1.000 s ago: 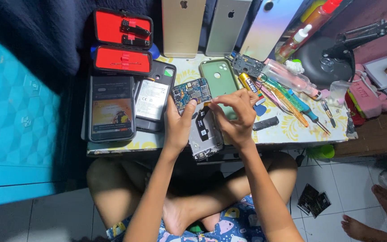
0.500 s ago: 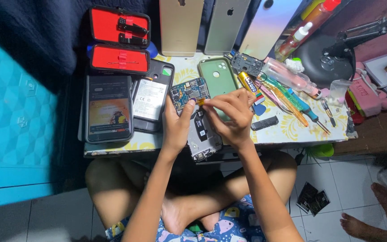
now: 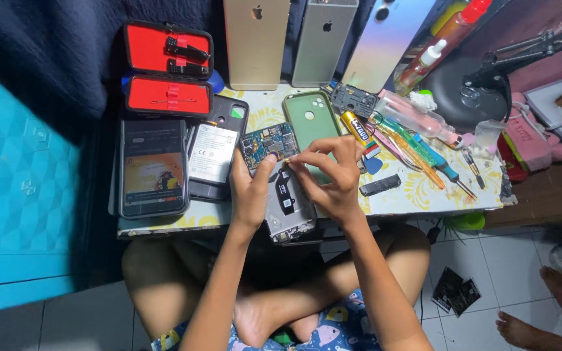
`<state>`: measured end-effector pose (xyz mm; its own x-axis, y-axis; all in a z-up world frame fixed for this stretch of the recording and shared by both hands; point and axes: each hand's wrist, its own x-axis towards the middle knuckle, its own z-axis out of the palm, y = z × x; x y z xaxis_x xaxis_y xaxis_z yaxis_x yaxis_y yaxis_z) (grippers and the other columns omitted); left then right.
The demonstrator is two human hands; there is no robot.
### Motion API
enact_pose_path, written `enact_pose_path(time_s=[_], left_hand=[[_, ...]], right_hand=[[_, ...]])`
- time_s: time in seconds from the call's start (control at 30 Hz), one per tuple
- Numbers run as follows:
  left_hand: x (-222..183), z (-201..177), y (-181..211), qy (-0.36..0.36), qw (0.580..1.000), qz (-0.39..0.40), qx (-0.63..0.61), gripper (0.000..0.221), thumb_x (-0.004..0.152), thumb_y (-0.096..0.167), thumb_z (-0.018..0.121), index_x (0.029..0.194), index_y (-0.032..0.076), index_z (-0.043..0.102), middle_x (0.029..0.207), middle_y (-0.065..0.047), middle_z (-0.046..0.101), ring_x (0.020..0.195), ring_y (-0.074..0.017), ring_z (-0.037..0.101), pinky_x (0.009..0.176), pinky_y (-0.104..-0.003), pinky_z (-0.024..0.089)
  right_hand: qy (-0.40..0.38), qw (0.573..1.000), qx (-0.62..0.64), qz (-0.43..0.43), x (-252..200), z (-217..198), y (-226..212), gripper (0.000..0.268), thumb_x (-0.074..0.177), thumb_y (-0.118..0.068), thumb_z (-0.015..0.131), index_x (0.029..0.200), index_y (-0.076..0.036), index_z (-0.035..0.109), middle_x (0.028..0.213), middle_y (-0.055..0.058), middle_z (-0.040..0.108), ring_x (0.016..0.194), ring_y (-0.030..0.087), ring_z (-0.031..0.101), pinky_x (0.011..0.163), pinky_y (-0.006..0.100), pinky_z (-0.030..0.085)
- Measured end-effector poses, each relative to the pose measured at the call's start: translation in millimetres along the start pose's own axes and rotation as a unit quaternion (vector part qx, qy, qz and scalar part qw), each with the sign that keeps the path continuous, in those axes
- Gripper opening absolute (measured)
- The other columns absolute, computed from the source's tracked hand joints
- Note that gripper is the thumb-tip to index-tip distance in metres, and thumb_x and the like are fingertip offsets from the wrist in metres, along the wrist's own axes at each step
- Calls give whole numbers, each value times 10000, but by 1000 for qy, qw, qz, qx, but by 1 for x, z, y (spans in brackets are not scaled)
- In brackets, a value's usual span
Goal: Repairing a smartphone by manipulating the motherboard and internal components
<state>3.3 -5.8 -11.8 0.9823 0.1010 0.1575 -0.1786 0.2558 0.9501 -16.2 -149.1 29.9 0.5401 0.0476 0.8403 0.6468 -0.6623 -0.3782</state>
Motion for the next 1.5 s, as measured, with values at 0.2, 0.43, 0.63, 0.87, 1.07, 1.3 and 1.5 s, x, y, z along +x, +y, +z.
enact_pose_path(time_s=[0.2, 0.43, 0.63, 0.87, 1.07, 1.3, 1.5], left_hand=[[1, -2, -5, 46, 999, 27, 2, 488, 977, 181, 666, 1381, 40, 432, 1229, -132, 548, 1140, -179, 514, 1029, -423, 463], [-2, 4, 20, 36, 999, 33, -7, 439, 1019, 180, 621, 1361, 60, 373, 1212, -109, 485, 1147, -173, 459, 1048, -420, 435], [-1, 0, 10, 18, 999, 38, -12, 480, 1026, 199, 621, 1416, 74, 371, 1219, -123, 509, 1136, -172, 494, 1034, -410, 462], [1, -1, 7, 9, 999, 36, -6, 516, 1032, 210, 614, 1458, 72, 357, 1246, -146, 518, 1154, -192, 505, 1043, -418, 468], [0, -1, 10, -4, 999, 49, 13, 519, 1029, 203, 622, 1456, 59, 363, 1253, -172, 526, 1158, -216, 518, 1041, -452, 473], [0, -2, 8, -29, 998, 60, 16, 491, 1023, 199, 629, 1433, 69, 393, 1233, -170, 541, 1149, -215, 537, 1028, -456, 476], [-1, -2, 10, -35, 998, 58, 6, 496, 1011, 200, 639, 1424, 71, 396, 1223, -154, 550, 1131, -206, 542, 1021, -451, 478]], right_hand=[[-17, 999, 31, -14, 0, 0, 2, 125, 917, -82, 781, 934, -206, 778, 955, -33, 718, 888, 212, 569, 909, 344, 371], [-11, 997, 73, -8, -2, 1, 3, 103, 976, -58, 718, 936, -148, 750, 970, -3, 786, 861, 237, 606, 881, 335, 424], [0, 997, 73, -41, 0, 0, 4, 124, 951, -13, 732, 917, -131, 751, 933, 23, 788, 798, 248, 608, 817, 337, 472], [-5, 996, 92, -19, -4, 0, 4, 123, 926, -5, 758, 950, -124, 776, 932, 28, 790, 801, 240, 599, 809, 332, 499], [15, 994, 106, 14, -7, 1, 7, 136, 936, 6, 758, 1003, -113, 768, 897, 30, 776, 775, 210, 567, 780, 324, 482], [-3, 997, 68, 34, -2, -1, 0, 155, 908, 9, 806, 1009, -108, 803, 884, 24, 784, 764, 203, 570, 772, 305, 480], [-12, 997, 72, 13, -2, 0, 0, 202, 900, 63, 766, 998, -107, 816, 893, 44, 784, 775, 228, 571, 779, 332, 494]])
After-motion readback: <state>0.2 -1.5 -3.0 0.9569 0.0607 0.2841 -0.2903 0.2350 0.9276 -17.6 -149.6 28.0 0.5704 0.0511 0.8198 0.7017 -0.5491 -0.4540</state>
